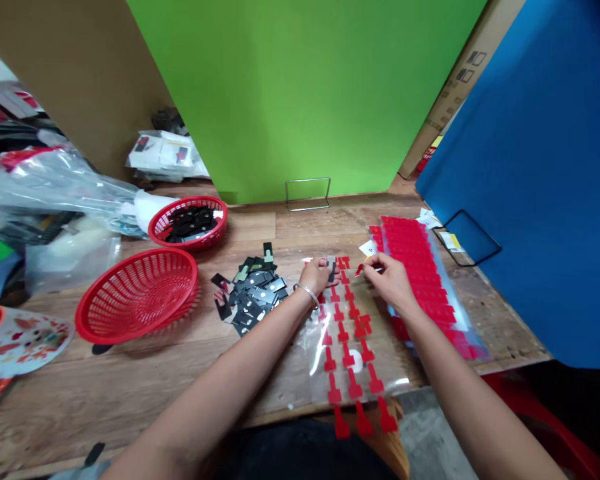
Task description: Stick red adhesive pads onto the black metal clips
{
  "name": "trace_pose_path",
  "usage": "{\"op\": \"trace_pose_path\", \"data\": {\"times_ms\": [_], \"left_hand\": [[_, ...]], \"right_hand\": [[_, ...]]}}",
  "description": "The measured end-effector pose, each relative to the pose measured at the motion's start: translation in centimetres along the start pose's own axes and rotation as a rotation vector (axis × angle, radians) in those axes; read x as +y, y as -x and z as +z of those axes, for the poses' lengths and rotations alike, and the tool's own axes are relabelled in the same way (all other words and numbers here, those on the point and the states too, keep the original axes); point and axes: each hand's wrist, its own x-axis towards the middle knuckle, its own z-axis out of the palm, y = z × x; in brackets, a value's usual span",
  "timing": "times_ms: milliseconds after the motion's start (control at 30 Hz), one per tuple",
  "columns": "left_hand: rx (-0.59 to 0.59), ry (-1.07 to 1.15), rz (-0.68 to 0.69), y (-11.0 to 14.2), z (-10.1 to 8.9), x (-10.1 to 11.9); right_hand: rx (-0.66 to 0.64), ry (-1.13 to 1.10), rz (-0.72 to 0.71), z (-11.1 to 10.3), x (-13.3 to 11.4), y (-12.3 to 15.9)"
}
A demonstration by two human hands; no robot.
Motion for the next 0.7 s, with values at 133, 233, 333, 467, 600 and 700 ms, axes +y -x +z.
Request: {"op": "trace_pose_path", "data": {"times_ms": [133, 233, 333, 467, 600, 700], "left_hand": [[-0.016, 0.010, 0.001, 0.4, 0.1, 0.6], [-0.065, 0.030, 0.015, 2.0, -0.4, 1.4], [-0.121, 0.060, 0.016, 4.6, -1.3, 2.0], [-0.177, 0.138, 0.006, 7.9, -2.7, 2.0], [-0.187, 0.159, -0.025, 9.5, -3.7, 1.5], [-0.200, 0.161, -0.024, 9.8, -4.1, 1.2]], "right_hand": [[0.076, -0.287, 0.164, -0.6, -1.4, 0.5], [0.059, -0.478, 0.241, -0.2, -2.8, 1.3], [0.044, -0.593, 0.259, 0.6, -4.3, 2.3], [0.046, -0.648, 0.263, 1.8, -6.4, 3.8], [0.040, -0.630, 0.232, 2.8, -8.0, 4.9], [0.026, -0.615, 0.218, 3.3, -8.4, 5.4]]}}
